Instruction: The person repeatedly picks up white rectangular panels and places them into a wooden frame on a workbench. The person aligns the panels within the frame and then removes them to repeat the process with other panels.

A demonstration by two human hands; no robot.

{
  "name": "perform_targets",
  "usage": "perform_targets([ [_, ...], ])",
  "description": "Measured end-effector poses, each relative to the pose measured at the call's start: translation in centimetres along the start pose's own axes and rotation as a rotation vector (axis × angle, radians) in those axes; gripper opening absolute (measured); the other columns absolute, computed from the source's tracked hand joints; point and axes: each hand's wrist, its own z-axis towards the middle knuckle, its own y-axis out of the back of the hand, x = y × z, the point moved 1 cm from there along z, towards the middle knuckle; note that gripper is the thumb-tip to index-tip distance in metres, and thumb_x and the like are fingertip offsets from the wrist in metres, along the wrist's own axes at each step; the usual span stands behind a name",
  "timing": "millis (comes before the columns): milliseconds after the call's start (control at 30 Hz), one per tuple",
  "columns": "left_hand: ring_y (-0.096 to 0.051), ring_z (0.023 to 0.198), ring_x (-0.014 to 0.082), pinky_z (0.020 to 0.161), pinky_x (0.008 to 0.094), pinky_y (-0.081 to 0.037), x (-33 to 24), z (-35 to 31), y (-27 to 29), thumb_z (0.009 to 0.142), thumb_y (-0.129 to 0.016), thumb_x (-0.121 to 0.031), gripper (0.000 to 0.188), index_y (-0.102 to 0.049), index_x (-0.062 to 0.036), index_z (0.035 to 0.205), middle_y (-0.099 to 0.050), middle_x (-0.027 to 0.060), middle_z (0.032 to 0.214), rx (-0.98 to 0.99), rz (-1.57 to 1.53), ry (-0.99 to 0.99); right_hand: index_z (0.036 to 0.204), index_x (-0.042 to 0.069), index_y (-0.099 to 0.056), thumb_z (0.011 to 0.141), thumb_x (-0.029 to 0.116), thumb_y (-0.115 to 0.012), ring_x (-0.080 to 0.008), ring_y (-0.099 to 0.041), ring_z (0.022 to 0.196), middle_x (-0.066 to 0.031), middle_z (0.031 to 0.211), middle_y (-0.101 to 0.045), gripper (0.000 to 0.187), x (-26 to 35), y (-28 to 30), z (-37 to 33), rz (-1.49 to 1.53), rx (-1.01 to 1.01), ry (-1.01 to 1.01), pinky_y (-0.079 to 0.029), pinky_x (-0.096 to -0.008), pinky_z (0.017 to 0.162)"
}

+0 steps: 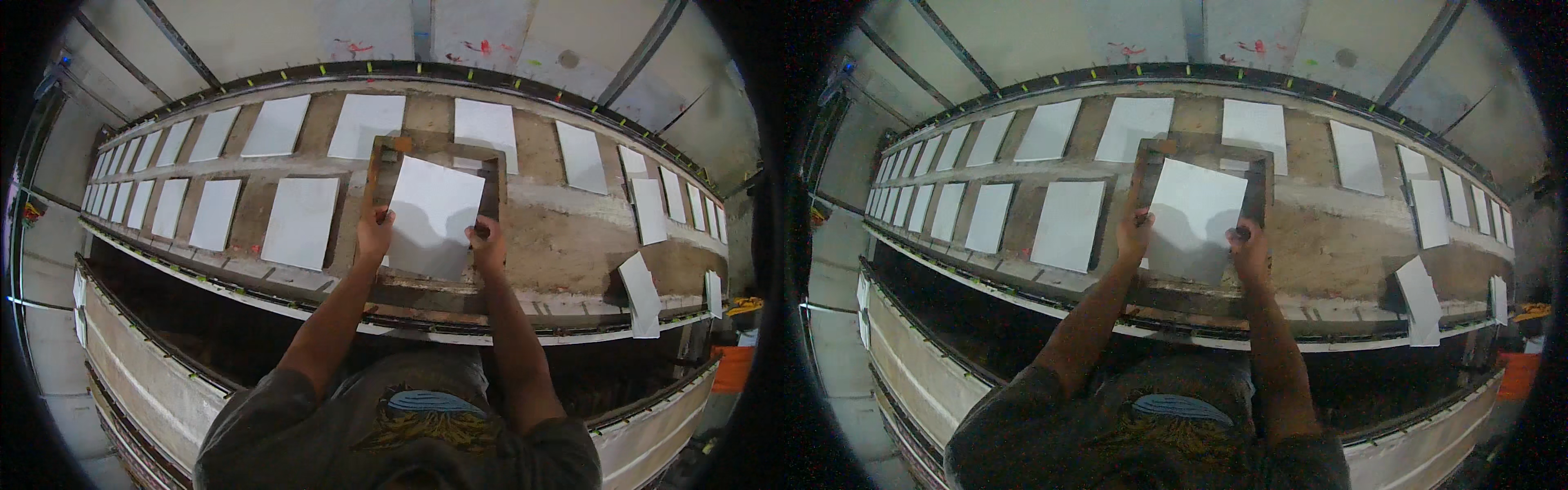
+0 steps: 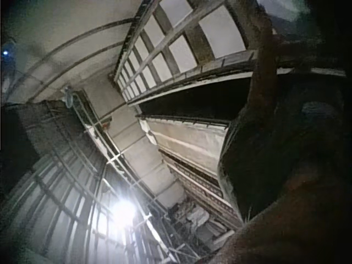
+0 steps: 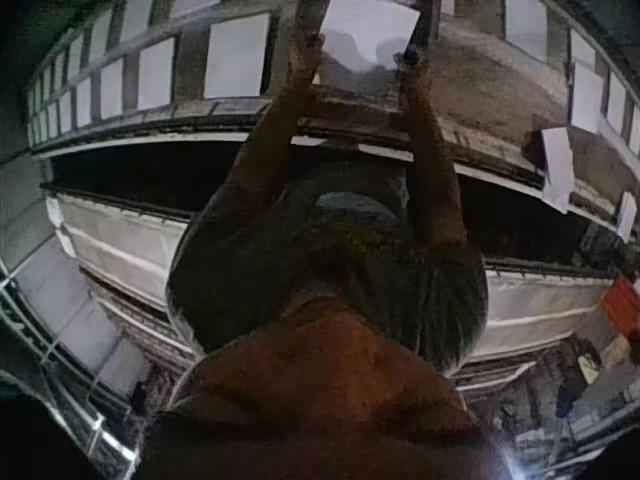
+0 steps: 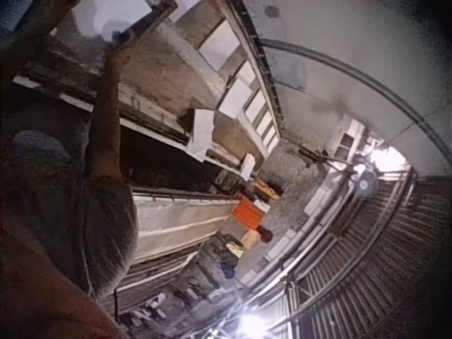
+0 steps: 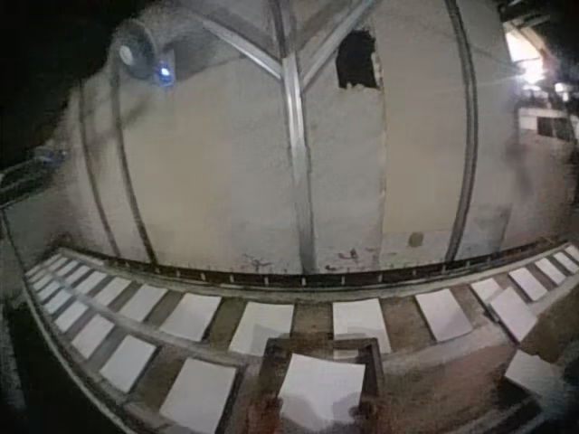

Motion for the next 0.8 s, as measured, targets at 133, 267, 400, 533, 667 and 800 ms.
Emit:
perform_targets([
  [133,-0.069,0.076,0.0273,0.073,0.0393,-0.054,1.4,0.2,1.3,0.085,-0.076,-0.014,0.024,-0.072,-0.0017,0.106,-0.071,0.0139,0.081,0.097,0.207,0.016,0.110,0.000,-0.072,0.080,0.009,-0.077,-0.0215,-0.068,0.082,-0.0117,0.090,-0.072,0.031,1.6,-1.6,1.4,0.008,0.065,-0.144,-0.053,-0.0349,0.077],
  [267,-0.069,0.078,0.0372,0.076,0.0453,-0.054,1.5,0.1,1.3,0.085,-0.072,-0.016,0.021,-0.074,-0.0043,0.102,-0.069,0.0186,0.079,0.304,0.372,0.024,0.117,0.004,-0.073,0.076,0.008,-0.081,-0.0159,-0.067,0.083,-0.0085,0.091,-0.073,0.042,-0.3,-2.0,1.6,-0.246,0.056,-0.093,-0.053,-0.0325,0.077],
  [400,-0.068,0.089,0.0412,0.082,0.0491,-0.055,4.0,-0.2,0.9,0.086,-0.069,-0.017,0.022,-0.074,-0.0054,0.104,-0.070,0.0223,0.089,0.376,0.445,-0.041,0.118,0.007,-0.073,0.076,0.009,-0.081,-0.0182,-0.069,0.079,-0.0091,0.088,-0.074,0.043,-3.3,-2.5,1.2,-0.271,0.050,-0.142,-0.054,-0.0330,0.075],
  [533,-0.070,0.095,0.0379,0.087,0.0473,-0.054,6.0,-0.3,0.1,0.086,-0.070,-0.016,0.024,-0.075,-0.0076,0.107,-0.072,0.0209,0.097,0.387,0.549,0.004,0.116,0.007,-0.073,0.077,0.011,-0.080,-0.0211,-0.070,0.078,-0.0102,0.087,-0.074,0.040,-7.1,-2.8,0.7,-0.339,0.055,-0.097,-0.055,-0.0349,0.074],
  [667,-0.065,0.103,0.0437,0.092,0.0502,-0.053,6.0,-0.3,0.2,0.084,-0.070,-0.015,0.026,-0.072,-0.0028,0.107,-0.069,0.0255,0.102,0.463,0.558,0.031,0.114,0.007,-0.074,0.078,0.012,-0.080,-0.0208,-0.071,0.078,-0.0106,0.088,-0.074,0.038,-6.4,-2.9,0.0,-0.350,0.065,-0.164,-0.055,-0.0360,0.073],
  [800,-0.065,0.103,0.0437,0.092,0.0506,-0.053,6.1,-0.6,0.5,0.085,-0.070,-0.015,0.027,-0.071,-0.0016,0.109,-0.069,0.0251,0.104,0.447,0.595,-0.038,0.113,0.006,-0.074,0.077,0.012,-0.080,-0.0215,-0.072,0.081,-0.0120,0.091,-0.076,0.037,-6.2,-3.1,-0.4,-0.357,0.049,-0.082,-0.055,-0.0365,0.075],
])
